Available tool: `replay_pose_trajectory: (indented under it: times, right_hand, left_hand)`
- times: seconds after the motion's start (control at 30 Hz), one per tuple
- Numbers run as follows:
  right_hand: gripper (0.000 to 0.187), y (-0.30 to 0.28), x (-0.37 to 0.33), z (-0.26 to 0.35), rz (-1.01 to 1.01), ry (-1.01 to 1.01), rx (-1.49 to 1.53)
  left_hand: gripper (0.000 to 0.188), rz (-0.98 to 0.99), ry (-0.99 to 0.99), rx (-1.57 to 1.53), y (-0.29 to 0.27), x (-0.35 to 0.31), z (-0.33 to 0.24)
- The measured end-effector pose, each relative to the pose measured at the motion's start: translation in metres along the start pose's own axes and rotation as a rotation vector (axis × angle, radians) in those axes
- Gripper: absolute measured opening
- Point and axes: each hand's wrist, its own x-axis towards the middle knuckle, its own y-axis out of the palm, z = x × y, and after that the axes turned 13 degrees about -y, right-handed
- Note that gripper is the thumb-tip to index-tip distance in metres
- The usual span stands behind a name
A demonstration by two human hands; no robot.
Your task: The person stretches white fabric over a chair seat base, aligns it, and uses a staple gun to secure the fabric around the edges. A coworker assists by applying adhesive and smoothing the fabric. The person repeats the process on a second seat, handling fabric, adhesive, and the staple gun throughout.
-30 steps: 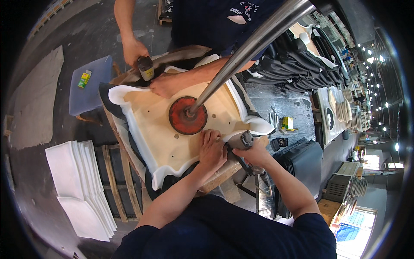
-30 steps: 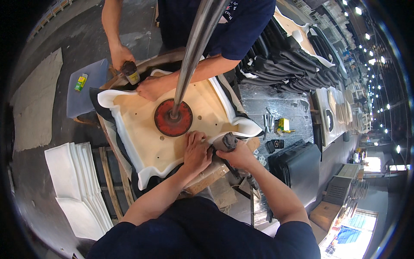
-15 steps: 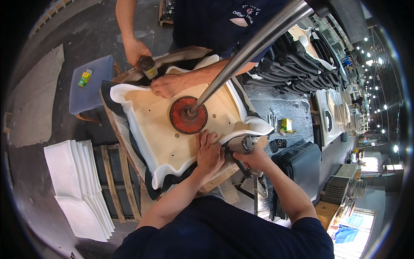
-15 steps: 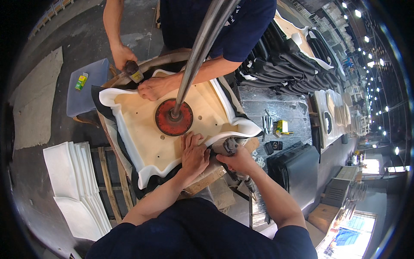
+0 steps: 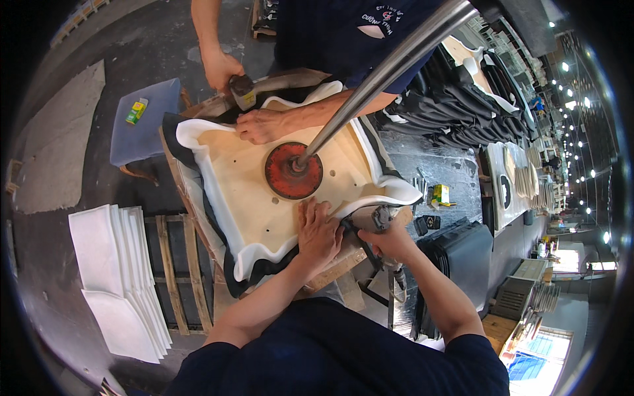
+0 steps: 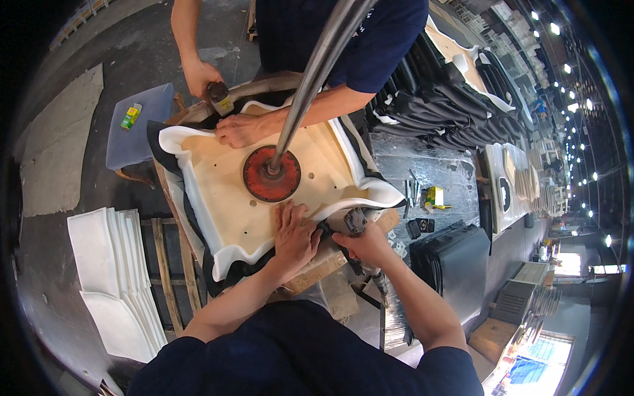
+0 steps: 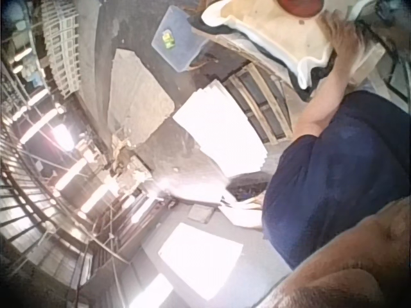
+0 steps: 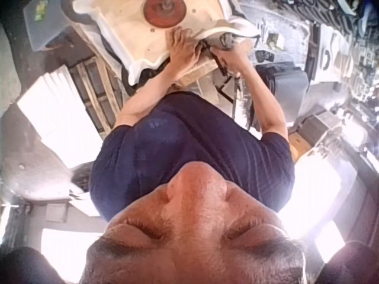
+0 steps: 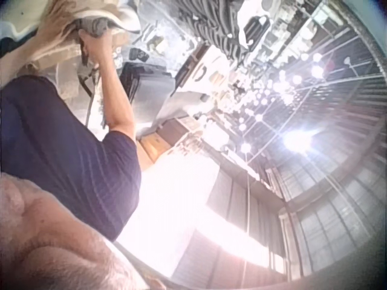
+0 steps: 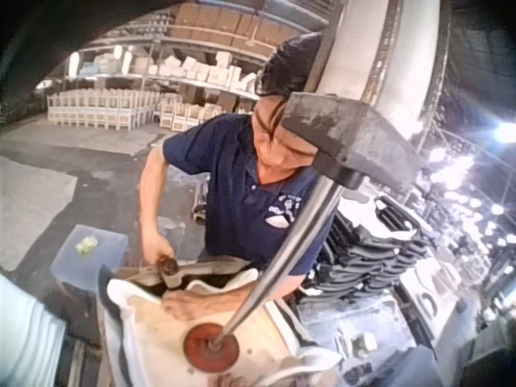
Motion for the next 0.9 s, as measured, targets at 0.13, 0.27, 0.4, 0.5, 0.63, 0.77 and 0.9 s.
replay_pose_trajectory:
  times: [0.13,0.27,0.4,0.5,0.63,0.77,0.9]
  right_hand:
    - [0.036,0.004,-0.006,-0.006,0.024,0.048,-0.034]
    - [0.036,0.008,-0.004,0.008,0.035,0.066,-0.001]
    - [0.033,0.016,0.000,0.016,0.001,0.014,-0.053]
    - [0.032,0.012,-0.002,0.005,-0.005,0.015,-0.006]
    - [0.033,0.013,-0.009,-0.002,0.006,0.020,0.123]
    - [0.036,0.019,-0.013,0.003,0.018,0.019,0.080]
    - [0.040,0.022,-0.008,0.012,0.047,0.058,-0.010]
  left_hand:
    - [0.017,0.063,-0.036,-0.029,-0.001,0.001,-0.005]
    - [0.015,0.073,-0.044,-0.052,-0.002,0.001,-0.005]
    - [0.020,0.094,-0.036,-0.024,-0.004,0.003,-0.001]
    - [0.026,0.011,0.033,-0.031,-0.011,-0.008,0.001]
    - [0.023,-0.008,0.030,0.013,-0.011,-0.013,0.008]
    - [0.018,0.071,-0.021,-0.006,-0.013,-0.009,0.008]
    - [0.014,0.095,-0.038,-0.026,-0.015,-0.008,0.008]
